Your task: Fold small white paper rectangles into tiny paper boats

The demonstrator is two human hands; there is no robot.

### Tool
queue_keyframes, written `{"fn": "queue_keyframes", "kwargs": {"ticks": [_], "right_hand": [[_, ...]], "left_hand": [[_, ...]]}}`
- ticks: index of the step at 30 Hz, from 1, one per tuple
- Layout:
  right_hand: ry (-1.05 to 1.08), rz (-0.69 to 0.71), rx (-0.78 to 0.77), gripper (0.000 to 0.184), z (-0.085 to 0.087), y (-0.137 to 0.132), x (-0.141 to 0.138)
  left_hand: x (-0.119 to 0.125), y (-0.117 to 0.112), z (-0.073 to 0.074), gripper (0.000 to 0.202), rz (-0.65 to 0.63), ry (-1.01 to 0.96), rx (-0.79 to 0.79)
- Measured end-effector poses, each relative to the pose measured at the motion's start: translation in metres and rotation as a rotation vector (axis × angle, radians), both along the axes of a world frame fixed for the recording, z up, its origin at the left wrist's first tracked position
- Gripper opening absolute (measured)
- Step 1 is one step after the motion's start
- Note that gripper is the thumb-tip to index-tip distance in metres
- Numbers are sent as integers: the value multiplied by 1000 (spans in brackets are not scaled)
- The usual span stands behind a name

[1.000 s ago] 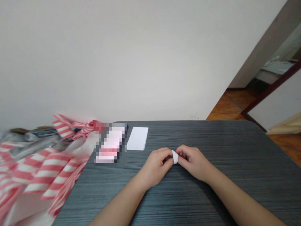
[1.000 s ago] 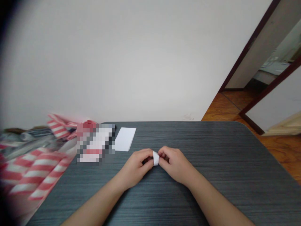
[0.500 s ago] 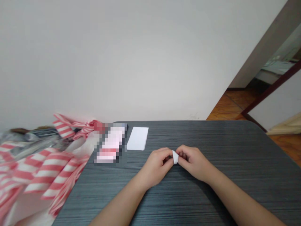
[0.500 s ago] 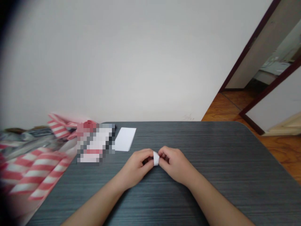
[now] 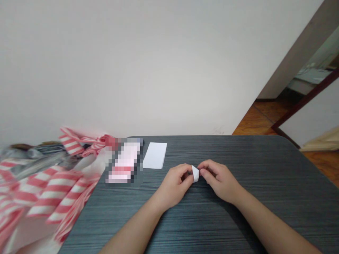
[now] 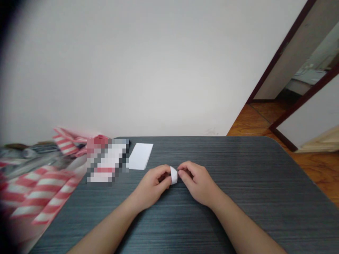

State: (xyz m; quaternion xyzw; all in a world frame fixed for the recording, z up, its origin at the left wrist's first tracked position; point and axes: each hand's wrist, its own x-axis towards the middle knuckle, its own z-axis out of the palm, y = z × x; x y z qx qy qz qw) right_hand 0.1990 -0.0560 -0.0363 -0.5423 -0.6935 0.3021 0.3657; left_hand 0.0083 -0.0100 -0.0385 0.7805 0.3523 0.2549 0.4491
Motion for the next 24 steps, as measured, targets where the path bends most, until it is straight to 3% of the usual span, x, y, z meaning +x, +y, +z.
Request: {"fn": "queue_keyframes", "kwargs": {"ticks": [10, 15, 20, 24], "right_hand": [[10, 57, 72, 8, 0, 3, -1], [59, -17, 44, 8, -2, 4, 2], [289, -144, -61, 6, -11, 5, 6], [338, -157, -103, 7, -12, 5, 5]], "left_hand": [[-1, -2, 0, 13, -60, 17, 49], [1, -3, -1, 14, -4, -45, -42], [1, -4, -6, 19, 51, -142, -136], [1, -4, -9, 14, 83, -178, -191]]}}
